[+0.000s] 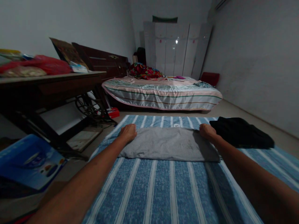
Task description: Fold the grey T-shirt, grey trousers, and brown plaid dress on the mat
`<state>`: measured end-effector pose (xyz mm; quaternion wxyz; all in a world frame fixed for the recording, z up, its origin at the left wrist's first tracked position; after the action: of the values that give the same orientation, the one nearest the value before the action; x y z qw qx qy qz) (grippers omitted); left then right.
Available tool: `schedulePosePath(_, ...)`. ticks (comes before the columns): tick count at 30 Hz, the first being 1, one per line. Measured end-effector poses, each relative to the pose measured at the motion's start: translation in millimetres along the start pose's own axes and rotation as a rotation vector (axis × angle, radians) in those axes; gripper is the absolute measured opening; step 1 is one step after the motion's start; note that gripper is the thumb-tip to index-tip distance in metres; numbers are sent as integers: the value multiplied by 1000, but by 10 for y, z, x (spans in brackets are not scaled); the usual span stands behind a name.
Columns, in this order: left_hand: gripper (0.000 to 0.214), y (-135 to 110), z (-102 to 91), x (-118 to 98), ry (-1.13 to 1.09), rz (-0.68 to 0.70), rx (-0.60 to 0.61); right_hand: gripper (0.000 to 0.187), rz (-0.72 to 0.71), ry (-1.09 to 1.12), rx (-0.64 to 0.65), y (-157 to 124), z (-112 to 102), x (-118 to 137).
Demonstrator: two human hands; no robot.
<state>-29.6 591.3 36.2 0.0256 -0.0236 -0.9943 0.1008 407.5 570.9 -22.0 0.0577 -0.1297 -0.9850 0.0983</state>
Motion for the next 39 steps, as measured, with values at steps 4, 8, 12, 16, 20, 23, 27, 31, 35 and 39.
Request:
schedulePosePath(4,24,-156,-164,-30,4,12,-32,24,-39,27,-23,-282,-255,22)
schedulePosePath(8,21,-335,-325,-14,0,34,-46,20,-136,57,-69,-656,-595,100)
schedulePosePath(12,21,-556,-359,20,3,90,-30,10,-286,95,-95,-1251,-824,151)
schedulePosePath(16,42,-826,-295,-101,14,219,-43,8,-582,181,-136,-2183,-778,215)
schedulePosePath(20,66,-1062,-235,-491,34,410,-66,18,-876,114,-186,-3181,-465,326)
schedulePosePath(23,66,-1183,-105,-881,125,589,-19,22,-990,26,-156,-3594,-133,383)
schedulePosePath(27,48,-1206,218,-1203,341,686,99,23,-969,-42,-140,-3592,205,308)
schedulePosePath(31,24,-1123,385,-1274,387,671,142,21,-857,-9,-26,-3372,431,158)
schedulePosePath(35,22,-1102,315,-1212,416,650,126,21,-771,73,85,-3284,484,54)
schedulePosePath(39,18,-1206,105,-1050,465,643,105,22,-753,133,80,-3248,295,-11)
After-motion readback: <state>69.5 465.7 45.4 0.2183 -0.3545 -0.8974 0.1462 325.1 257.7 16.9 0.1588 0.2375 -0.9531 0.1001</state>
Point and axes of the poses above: each hand's wrist, its own y-axis towards the middle knuckle, its own z-axis out of the palm, x = y × z, the point moved 9 cm from there along y, towards the middle knuckle, and after that the axes turned 13 degrees about x, right-handed, at the moved point
